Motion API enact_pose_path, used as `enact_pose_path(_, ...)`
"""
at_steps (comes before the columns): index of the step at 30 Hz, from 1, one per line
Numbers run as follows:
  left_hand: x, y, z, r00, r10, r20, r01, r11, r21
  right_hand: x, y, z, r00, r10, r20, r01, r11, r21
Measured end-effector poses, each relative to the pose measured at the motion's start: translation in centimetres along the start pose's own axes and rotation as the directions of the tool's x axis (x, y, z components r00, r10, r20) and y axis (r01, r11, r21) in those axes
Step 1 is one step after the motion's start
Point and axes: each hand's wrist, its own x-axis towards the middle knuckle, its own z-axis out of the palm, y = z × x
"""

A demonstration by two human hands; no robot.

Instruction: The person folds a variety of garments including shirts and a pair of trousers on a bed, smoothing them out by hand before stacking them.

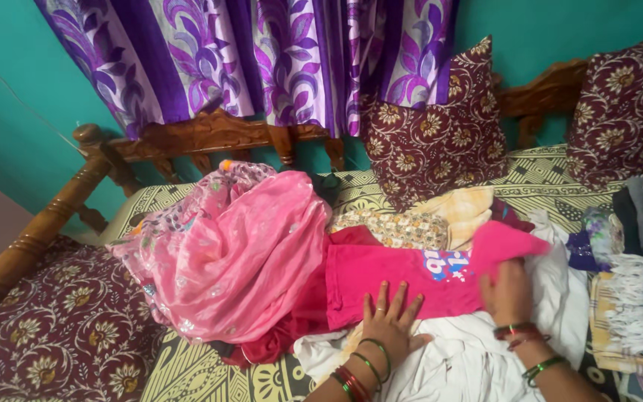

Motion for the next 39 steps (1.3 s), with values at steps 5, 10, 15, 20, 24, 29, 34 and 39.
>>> enact_pose_path(5, 0.0, 0.2, -0.5, 0.997, -0.030, 0.074, 0.030, 1.000, -0.003, -1.2, -6.5, -4.1, 0.734, -0.572, 0.366, 0.659, 0.731, -0.180)
enact_pose_path(10, 0.4, 0.2, -0.6, 0.985, -0.055, 0.164, 0.052, 0.998, 0.023, -0.1, -8.0, -6.2, 0.755, -0.528, 0.388, 0.638, 0.727, -0.252)
enact_pose_path(15, -0.1, 0.1, -0.4, 0.998, -0.027, 0.064, 0.028, 0.999, -0.026, -0.4, -8.8, -6.8, 0.808, -0.423, 0.409, 0.580, 0.689, -0.434)
enact_pose_path(20, 0.2, 0.1, -0.5, 0.996, -0.032, 0.078, 0.033, 0.999, -0.017, -0.4, -10.1, -6.9, 0.824, -0.357, 0.440, 0.551, 0.685, -0.476)
enact_pose_path(24, 0.2, 0.1, -0.3, 0.994, -0.036, 0.106, 0.036, 0.999, 0.008, -0.6, -10.0, -4.9, 0.658, -0.588, 0.470, 0.744, 0.604, -0.286)
enact_pose_path(29, 0.4, -0.1, 0.8, 0.995, -0.054, 0.086, 0.054, 0.999, 0.002, -1.3, -7.4, -2.6, 0.564, -0.506, 0.652, 0.651, 0.759, 0.026)
enact_pose_path(34, 1.3, 0.0, 1.1, 0.974, -0.211, -0.076, 0.220, 0.967, 0.127, 1.3, -1.2, -0.5, 0.898, -0.298, 0.324, 0.204, 0.934, 0.294)
enact_pose_path(39, 1.2, 0.7, -0.5, 0.994, -0.048, -0.097, 0.051, 0.998, 0.029, 1.3, 3.5, 1.5, 0.678, 0.274, 0.682, -0.441, 0.894, 0.080)
